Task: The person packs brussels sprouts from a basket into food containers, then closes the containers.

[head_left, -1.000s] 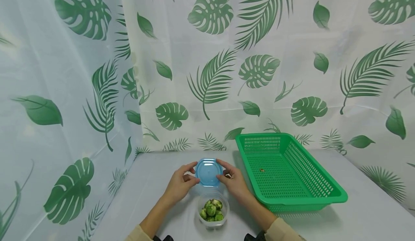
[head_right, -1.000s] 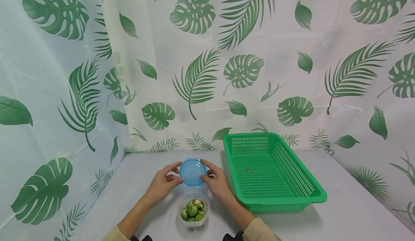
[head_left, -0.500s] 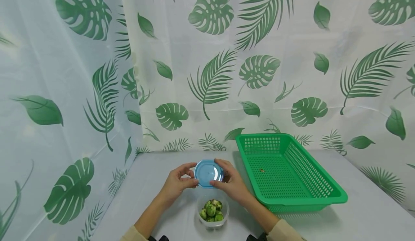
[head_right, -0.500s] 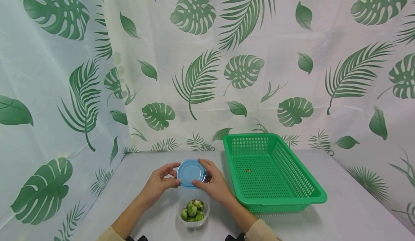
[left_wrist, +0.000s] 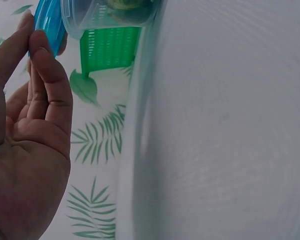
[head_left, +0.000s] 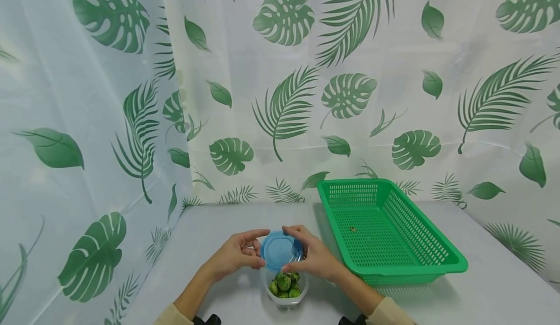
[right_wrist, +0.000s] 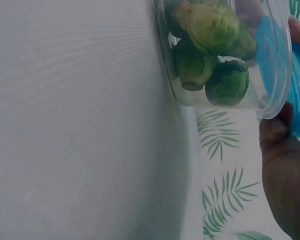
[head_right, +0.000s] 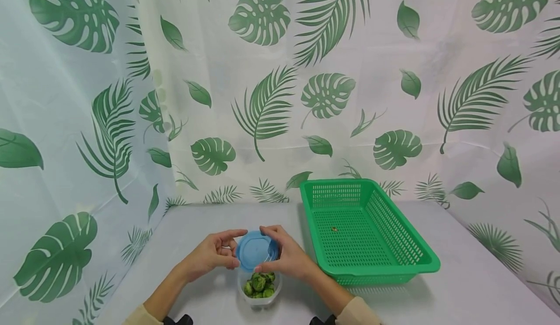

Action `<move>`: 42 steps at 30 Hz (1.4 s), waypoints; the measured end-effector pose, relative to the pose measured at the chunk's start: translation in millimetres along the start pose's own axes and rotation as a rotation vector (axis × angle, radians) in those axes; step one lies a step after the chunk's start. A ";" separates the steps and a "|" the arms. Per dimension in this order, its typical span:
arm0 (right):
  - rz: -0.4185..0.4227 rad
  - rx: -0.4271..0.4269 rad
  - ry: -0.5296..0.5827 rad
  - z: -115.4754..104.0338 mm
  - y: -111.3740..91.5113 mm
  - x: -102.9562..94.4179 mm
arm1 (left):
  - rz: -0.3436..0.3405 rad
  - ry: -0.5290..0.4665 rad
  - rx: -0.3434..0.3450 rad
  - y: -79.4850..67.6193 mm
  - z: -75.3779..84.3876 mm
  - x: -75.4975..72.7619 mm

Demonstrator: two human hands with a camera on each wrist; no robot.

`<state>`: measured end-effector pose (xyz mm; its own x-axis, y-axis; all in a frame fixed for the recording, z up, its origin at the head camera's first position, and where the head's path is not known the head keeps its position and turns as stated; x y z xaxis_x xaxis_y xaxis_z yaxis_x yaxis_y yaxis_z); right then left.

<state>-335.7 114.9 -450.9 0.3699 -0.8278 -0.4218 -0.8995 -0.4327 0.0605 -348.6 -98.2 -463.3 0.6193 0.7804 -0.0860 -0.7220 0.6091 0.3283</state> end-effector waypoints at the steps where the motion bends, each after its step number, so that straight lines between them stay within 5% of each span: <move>1: -0.005 0.000 -0.028 0.2 -1.4 0.5 | -0.014 0.003 0.001 -0.1 0.3 0.7; 20: -0.134 -0.019 -0.179 1.4 -15.6 7.7 | -0.200 0.062 -0.072 -3.6 1.9 13.5; 42: -0.123 -0.157 -0.171 2.4 -15.4 7.7 | -0.289 0.236 0.004 -1.9 3.4 17.1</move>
<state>-319.6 116.1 -457.2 0.4177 -0.6989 -0.5806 -0.7980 -0.5878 0.1334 -335.5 -86.5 -462.2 0.7087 0.5879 -0.3899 -0.5263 0.8087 0.2628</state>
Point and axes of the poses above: each hand's wrist, its own y-axis towards the middle knuckle, its own x-axis out of the palm, z = x × y, the point moved 6 cm from there along y, towards the middle knuckle, and after that the axes turned 15 degrees about x, right-handed, at the moved point
